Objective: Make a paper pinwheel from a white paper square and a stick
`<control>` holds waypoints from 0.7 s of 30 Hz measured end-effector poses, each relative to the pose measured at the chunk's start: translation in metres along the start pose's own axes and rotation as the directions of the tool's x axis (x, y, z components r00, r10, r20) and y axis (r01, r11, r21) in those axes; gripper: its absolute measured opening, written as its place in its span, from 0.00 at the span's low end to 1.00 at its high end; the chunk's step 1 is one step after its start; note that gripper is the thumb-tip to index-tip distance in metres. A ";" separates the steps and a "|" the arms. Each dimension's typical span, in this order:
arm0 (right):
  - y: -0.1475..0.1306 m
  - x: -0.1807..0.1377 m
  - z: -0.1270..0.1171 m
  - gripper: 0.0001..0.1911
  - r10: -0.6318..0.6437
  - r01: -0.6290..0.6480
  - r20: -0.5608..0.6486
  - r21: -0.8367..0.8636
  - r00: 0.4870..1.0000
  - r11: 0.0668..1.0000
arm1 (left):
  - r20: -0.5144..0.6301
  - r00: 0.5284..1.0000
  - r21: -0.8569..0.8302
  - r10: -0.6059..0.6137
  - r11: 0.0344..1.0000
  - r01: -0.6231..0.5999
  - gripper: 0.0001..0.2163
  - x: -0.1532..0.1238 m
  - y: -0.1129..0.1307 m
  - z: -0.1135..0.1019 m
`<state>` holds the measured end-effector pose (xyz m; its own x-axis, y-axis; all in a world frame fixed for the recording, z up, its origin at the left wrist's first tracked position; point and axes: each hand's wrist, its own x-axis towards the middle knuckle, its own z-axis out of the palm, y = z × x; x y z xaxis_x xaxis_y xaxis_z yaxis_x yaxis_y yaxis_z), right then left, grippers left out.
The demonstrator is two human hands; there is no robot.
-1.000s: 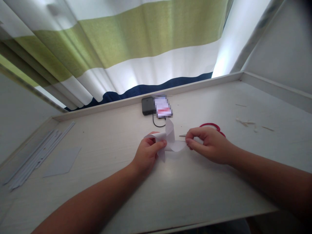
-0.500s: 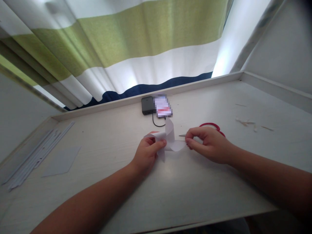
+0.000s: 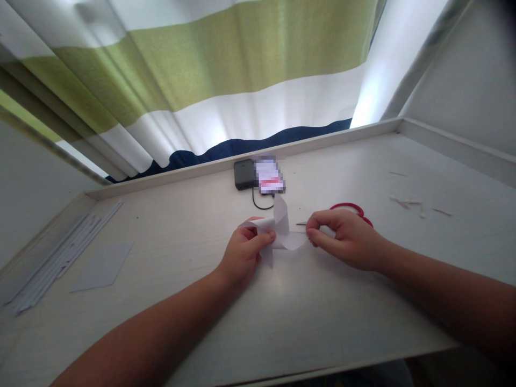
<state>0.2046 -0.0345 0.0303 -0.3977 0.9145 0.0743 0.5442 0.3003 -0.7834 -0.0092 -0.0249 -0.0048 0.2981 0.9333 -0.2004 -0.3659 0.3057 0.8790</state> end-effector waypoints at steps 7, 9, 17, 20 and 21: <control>-0.001 0.001 -0.001 0.08 -0.007 0.007 -0.001 -0.002 1.000 1.000 | 0.008 1.000 0.004 -0.001 1.000 0.001 0.09 0.001 0.000 0.000; -0.001 0.001 -0.001 0.08 0.004 -0.004 0.004 0.001 1.000 1.000 | 0.011 1.000 0.007 -0.003 1.000 0.003 0.09 0.001 0.000 -0.001; 0.005 0.001 0.001 0.10 -0.039 0.039 -0.012 -0.035 0.999 0.999 | -0.009 1.000 0.011 -0.030 0.999 0.030 0.09 -0.001 0.000 0.000; 0.012 0.006 -0.012 0.11 -0.032 0.028 -0.024 -0.138 0.999 0.990 | -0.008 1.000 0.012 -0.027 1.000 0.027 0.09 -0.001 0.000 0.000; 0.018 0.007 -0.023 0.10 -0.030 0.024 -0.030 -0.210 0.999 0.977 | -0.008 1.000 0.011 -0.026 1.000 0.026 0.09 -0.002 0.001 0.000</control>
<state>0.2285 -0.0162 0.0304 -0.3918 0.9126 0.1166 0.6775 0.3719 -0.6345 -0.0098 -0.0262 -0.0039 0.3006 0.9265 -0.2262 -0.3483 0.3275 0.8783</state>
